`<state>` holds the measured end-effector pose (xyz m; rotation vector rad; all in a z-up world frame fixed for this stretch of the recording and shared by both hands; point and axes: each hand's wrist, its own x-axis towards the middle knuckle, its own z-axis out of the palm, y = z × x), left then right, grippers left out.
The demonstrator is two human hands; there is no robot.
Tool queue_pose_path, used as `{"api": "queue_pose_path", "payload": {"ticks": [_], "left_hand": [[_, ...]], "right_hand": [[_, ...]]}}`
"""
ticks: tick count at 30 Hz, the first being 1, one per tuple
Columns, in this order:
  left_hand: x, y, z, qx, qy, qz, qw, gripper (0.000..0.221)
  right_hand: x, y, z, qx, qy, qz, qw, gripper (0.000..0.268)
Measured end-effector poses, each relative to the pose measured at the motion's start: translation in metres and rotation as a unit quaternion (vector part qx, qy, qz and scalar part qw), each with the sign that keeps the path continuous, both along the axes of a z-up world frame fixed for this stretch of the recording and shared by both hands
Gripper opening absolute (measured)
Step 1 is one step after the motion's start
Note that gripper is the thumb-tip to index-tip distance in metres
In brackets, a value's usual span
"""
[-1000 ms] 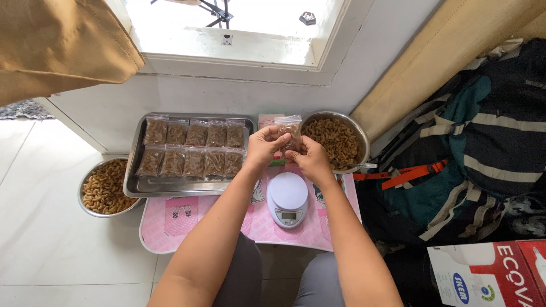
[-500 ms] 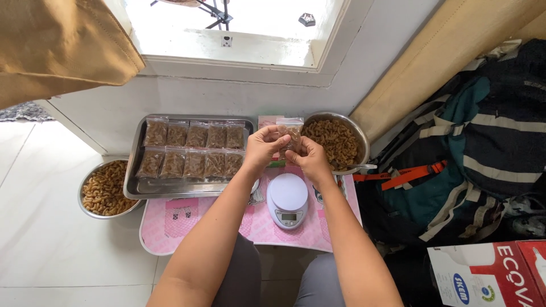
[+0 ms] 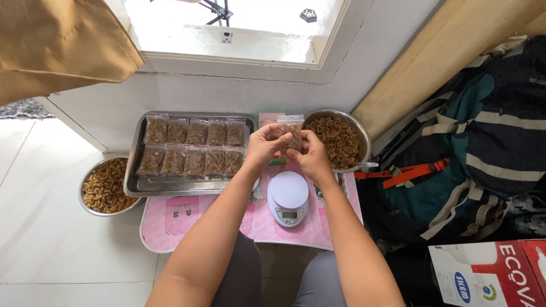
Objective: Weighing dry food portions and putting them into small plastic bags using a spoon and a digital scale.
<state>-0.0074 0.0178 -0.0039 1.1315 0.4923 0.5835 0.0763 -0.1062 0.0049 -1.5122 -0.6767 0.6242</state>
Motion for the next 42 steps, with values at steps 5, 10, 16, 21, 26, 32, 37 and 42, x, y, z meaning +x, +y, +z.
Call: {"api": "queue_pose_path", "payload": {"ticks": [5, 10, 16, 21, 26, 32, 37, 42], "left_hand": [[0.0, 0.001, 0.0, -0.02, -0.02, 0.009, 1.0, 0.036], [0.0, 0.001, -0.001, -0.019, -0.031, 0.008, 0.999, 0.035], [-0.002, -0.002, 0.002, -0.016, -0.032, 0.003, 0.999, 0.038], [-0.004, -0.004, 0.007, -0.013, -0.04, -0.034, 0.999, 0.049], [-0.004, 0.002, 0.001, -0.013, -0.073, -0.054, 0.996, 0.052], [0.003, 0.008, -0.018, -0.017, -0.101, -0.058, 0.993, 0.054], [-0.01, 0.0, 0.007, -0.014, -0.093, -0.06, 0.994, 0.053], [-0.006, 0.013, -0.013, -0.013, -0.006, -0.049, 0.999, 0.042]], "right_hand": [[-0.005, -0.004, 0.009, 0.013, 0.029, 0.017, 0.999, 0.056], [-0.001, -0.006, 0.006, 0.009, 0.035, 0.014, 0.999, 0.07], [-0.004, -0.009, 0.009, -0.005, -0.009, 0.016, 1.0, 0.065], [-0.005, -0.013, 0.019, -0.017, -0.087, 0.012, 0.996, 0.068], [-0.009, -0.015, 0.029, -0.015, -0.094, 0.006, 0.995, 0.071], [0.003, -0.014, 0.011, -0.005, -0.042, 0.002, 0.999, 0.069], [0.002, -0.014, 0.012, 0.007, 0.025, -0.036, 0.999, 0.047], [-0.003, -0.016, 0.022, -0.003, 0.03, -0.032, 0.999, 0.047]]}}
